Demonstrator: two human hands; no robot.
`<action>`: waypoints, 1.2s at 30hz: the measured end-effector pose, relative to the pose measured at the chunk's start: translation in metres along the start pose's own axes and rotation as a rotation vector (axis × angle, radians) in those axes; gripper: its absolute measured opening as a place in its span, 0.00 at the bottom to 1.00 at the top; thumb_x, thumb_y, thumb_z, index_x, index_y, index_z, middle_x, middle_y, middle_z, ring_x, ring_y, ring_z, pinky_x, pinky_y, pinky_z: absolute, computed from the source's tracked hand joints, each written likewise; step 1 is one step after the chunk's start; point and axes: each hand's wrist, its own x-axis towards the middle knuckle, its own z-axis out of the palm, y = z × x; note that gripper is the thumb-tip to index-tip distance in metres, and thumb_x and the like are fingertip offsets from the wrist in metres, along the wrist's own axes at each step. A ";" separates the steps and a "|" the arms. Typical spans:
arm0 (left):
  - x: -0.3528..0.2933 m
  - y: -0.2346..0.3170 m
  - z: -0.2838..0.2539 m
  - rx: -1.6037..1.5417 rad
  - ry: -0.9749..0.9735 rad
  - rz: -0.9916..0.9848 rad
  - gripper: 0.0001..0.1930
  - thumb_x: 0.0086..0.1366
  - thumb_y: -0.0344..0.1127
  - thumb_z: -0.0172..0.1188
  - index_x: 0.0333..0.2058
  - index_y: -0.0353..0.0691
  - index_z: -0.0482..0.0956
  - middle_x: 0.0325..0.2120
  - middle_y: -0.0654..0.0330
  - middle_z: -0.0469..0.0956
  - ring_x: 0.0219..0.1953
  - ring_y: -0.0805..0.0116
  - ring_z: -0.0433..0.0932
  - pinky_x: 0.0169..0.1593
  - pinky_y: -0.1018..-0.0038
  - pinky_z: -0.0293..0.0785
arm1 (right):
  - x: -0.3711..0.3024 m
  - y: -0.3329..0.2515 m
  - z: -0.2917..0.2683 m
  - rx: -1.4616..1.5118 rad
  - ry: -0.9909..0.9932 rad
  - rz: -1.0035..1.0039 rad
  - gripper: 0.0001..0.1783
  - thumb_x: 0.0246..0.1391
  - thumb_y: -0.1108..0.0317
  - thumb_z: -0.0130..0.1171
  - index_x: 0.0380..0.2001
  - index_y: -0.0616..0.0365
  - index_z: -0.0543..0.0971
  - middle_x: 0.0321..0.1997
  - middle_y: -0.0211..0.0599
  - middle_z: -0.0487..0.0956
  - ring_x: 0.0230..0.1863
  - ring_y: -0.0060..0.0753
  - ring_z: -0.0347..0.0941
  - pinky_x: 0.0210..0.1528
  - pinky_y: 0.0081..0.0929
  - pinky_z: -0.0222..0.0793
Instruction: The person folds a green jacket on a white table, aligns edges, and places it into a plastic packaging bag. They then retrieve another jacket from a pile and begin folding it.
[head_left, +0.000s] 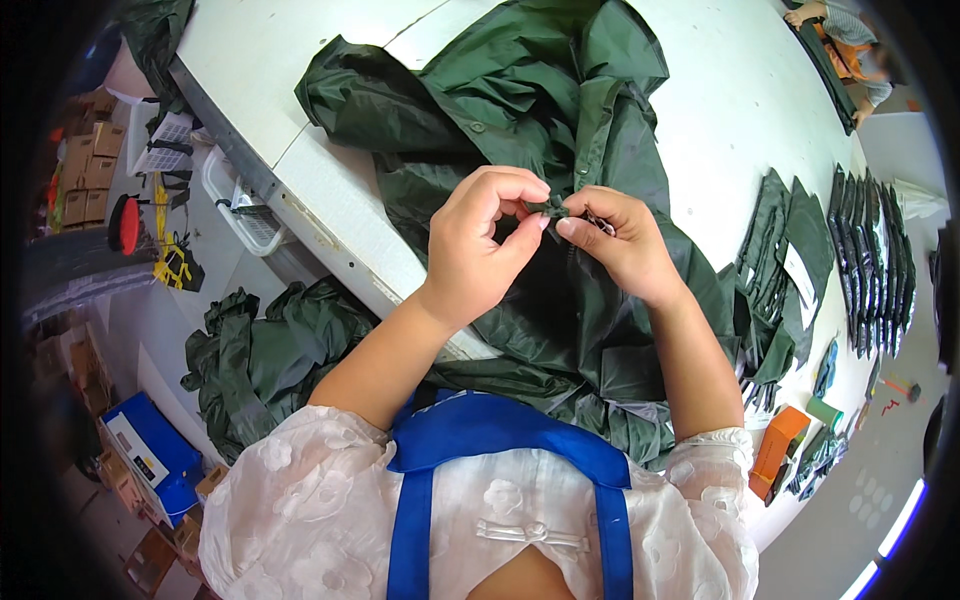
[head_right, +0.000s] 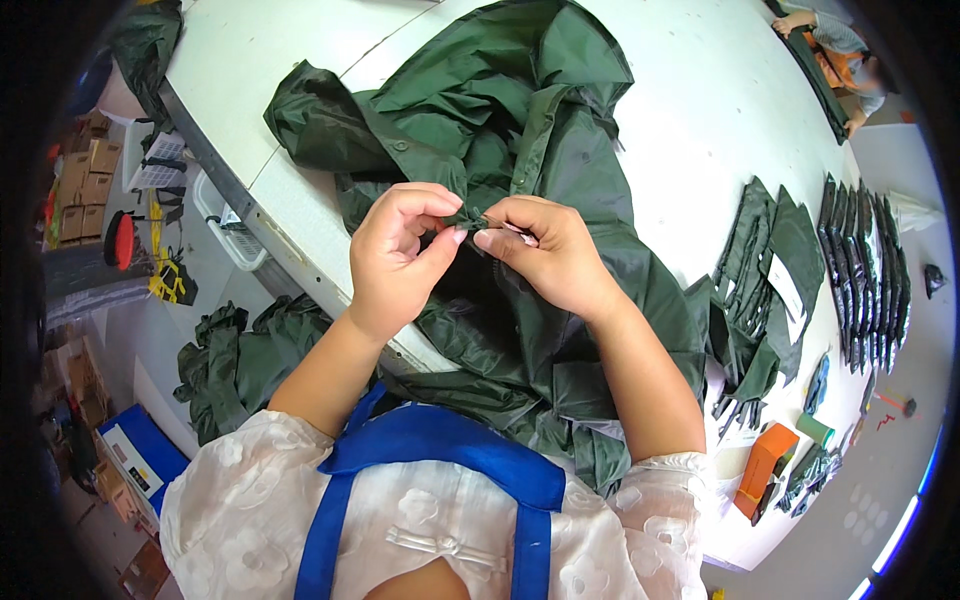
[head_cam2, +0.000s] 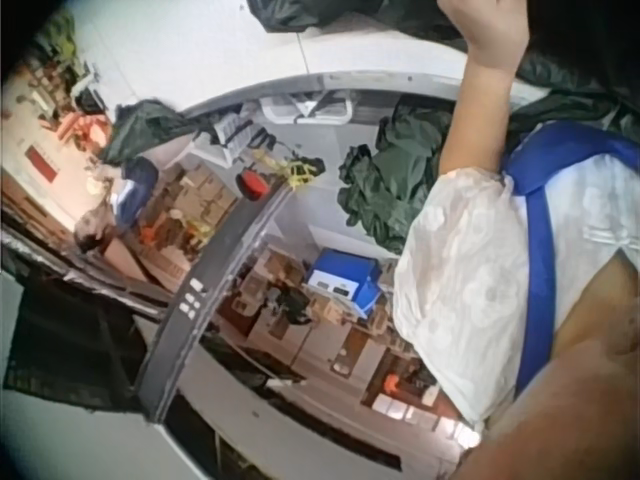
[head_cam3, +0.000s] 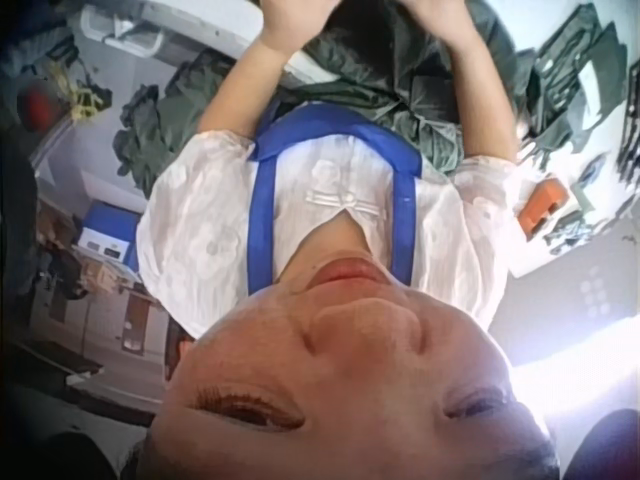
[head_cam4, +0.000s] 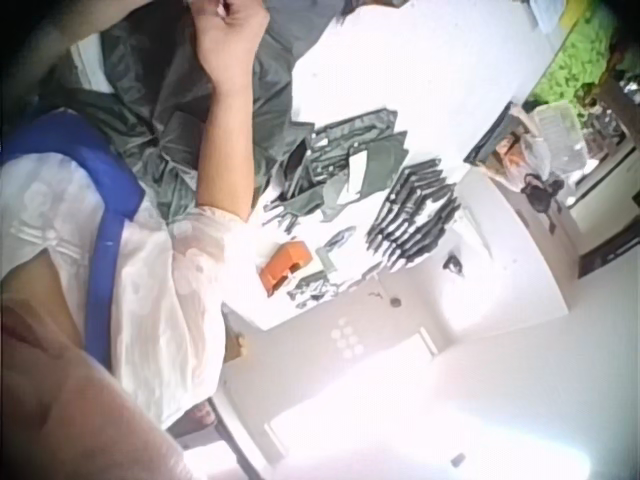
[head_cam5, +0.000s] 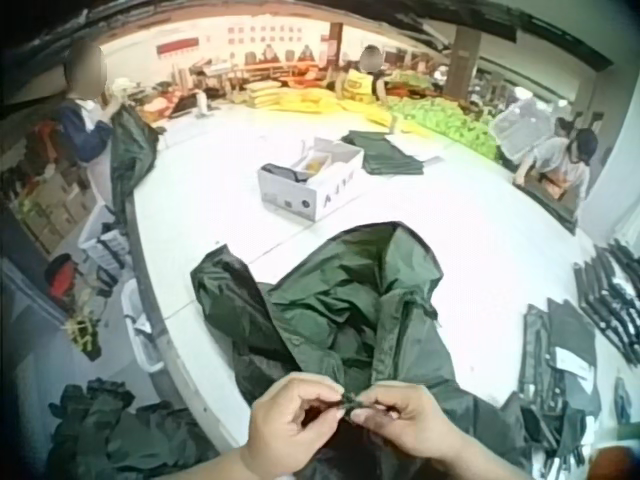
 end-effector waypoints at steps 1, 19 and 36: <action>0.000 0.000 -0.002 -0.005 -0.039 0.000 0.16 0.54 0.12 0.56 0.40 0.34 0.72 0.42 0.56 0.71 0.40 0.74 0.72 0.42 0.79 0.71 | 0.000 0.002 0.002 -0.001 0.029 -0.020 0.07 0.52 0.70 0.61 0.31 0.63 0.76 0.23 0.26 0.69 0.26 0.18 0.62 0.30 0.19 0.59; 0.007 0.018 -0.006 0.457 -0.070 0.018 0.12 0.53 0.25 0.65 0.38 0.36 0.75 0.38 0.57 0.75 0.31 0.69 0.74 0.32 0.78 0.71 | -0.005 -0.002 0.011 0.014 0.145 -0.009 0.07 0.51 0.71 0.63 0.28 0.63 0.76 0.24 0.26 0.69 0.28 0.20 0.61 0.32 0.20 0.58; 0.008 0.013 -0.006 0.359 -0.150 0.218 0.08 0.55 0.20 0.60 0.31 0.36 0.72 0.36 0.54 0.79 0.28 0.69 0.74 0.31 0.77 0.72 | -0.022 -0.023 -0.009 0.064 0.029 0.023 0.17 0.54 0.75 0.57 0.46 0.60 0.67 0.34 0.26 0.72 0.32 0.17 0.63 0.38 0.17 0.63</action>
